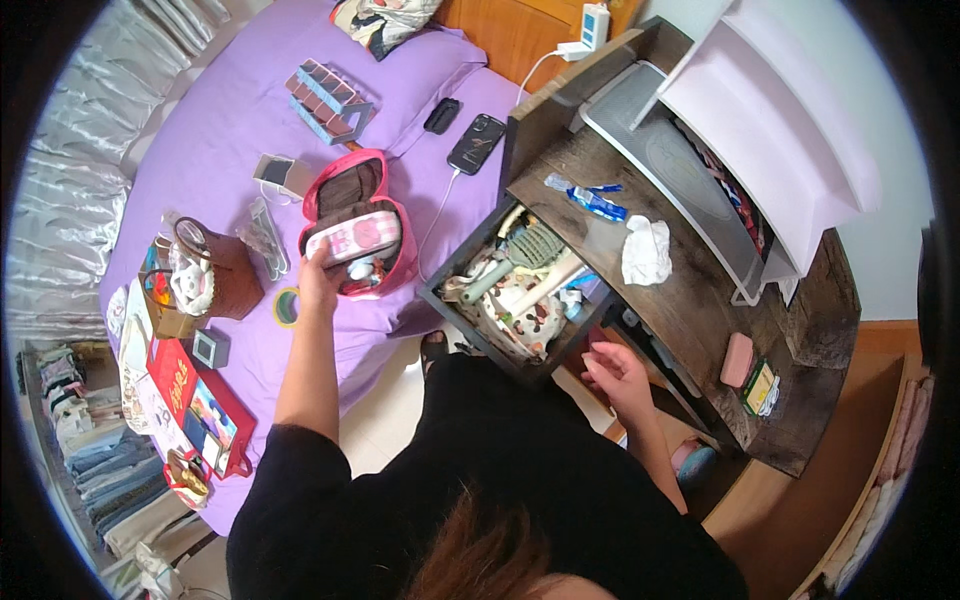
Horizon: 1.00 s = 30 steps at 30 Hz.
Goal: The person organizes various personal items in a bedroom, including a red gift box, a pink heart-shaped bag, and a white storage organizer. They place items into the bag, open a drawer to retrieve a small pouch, and handle a printed document and a white box.
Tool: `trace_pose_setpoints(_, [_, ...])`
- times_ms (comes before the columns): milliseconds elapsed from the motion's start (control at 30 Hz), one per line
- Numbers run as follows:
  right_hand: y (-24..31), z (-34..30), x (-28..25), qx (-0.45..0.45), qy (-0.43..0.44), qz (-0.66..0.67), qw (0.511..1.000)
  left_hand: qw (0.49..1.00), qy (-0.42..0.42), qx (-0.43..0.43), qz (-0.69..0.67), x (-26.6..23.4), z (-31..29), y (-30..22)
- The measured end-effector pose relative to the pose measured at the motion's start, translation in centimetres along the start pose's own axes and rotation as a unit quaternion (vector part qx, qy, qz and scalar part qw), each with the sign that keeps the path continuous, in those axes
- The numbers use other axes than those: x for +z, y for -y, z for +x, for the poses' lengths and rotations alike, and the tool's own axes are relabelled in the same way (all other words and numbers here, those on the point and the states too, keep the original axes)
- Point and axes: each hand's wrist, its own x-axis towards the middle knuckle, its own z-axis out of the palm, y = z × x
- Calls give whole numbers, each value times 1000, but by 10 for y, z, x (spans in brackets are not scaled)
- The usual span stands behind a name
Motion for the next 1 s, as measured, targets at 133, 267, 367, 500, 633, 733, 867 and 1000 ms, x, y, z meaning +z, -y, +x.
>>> trace_pose_setpoints(133, [-5, 2, 3, 22, -26, -28, 999, 990, -39, -126, -54, -54, 72, 23])
trace_pose_setpoints(267, [-3, 6, 19, 35, -38, -23, 998, 982, -54, -160, -87, -63, 108, 60])
trace_pose_setpoints(367, [0, 6, 35, 23, -48, -26, 998, 987, -20, -132, -87, -66, 116, 71])
trace_pose_setpoints(500, [3, 0, 66, 18, -67, -18, 997, 995, -28, -94, -10, -66, 125, 67])
trace_pose_setpoints(633, [-18, 5, 87, -6, -95, -45, 994, 985, -68, -157, -5, -66, 131, 66])
trace_pose_setpoints(733, [-16, 3, 110, -25, -114, -42, 992, 981, 16, -192, 33, -76, 148, 62])
trace_pose_setpoints(867, [-16, -9, 130, -26, -162, -26, 986, 967, 25, -252, -7, -72, 157, 59])
trace_pose_setpoints(1000, [-16, -30, 141, -13, -221, -30, 975, 963, 14, -270, 10, -72, 172, 68])
